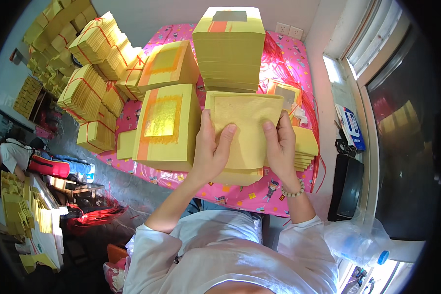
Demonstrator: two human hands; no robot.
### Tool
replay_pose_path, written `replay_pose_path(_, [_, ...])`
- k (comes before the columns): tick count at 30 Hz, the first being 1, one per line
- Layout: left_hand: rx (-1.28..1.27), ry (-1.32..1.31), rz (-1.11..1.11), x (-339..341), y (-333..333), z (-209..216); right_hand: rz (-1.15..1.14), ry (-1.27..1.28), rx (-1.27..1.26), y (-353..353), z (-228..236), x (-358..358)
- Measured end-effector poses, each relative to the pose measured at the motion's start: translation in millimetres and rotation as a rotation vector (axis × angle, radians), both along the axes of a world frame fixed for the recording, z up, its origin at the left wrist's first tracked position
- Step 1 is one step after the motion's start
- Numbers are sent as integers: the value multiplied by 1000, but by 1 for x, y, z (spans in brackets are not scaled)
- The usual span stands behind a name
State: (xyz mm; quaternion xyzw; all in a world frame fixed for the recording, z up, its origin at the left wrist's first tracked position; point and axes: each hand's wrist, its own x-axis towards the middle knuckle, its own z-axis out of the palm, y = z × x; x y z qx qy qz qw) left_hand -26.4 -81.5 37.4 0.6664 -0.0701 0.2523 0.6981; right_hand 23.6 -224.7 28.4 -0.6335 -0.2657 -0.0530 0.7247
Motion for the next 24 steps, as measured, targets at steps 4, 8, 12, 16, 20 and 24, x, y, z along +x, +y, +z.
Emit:
replay_pose_path(4, [32,30,20,1,2,-9,-109,-3,-91,3,-4,-4])
replay_pose_path(8, [-42,33,26,-3,-1,-6,-71,24,-16,6,1,-5])
replay_pose_path(12, [2,36,29,-7,-2,-3,-119,26,44,7,11,2])
replay_pose_path(16, [65,105,32,-8,-4,1,-216,-40,-53,1,6,9])
replay_pose_path(20, [56,95,10,-8,-2,0,-185,21,-29,-2,11,12])
replay_pose_path(24, [-15,101,-75,-7,-1,-1,-137,99,-1,-6,13,14])
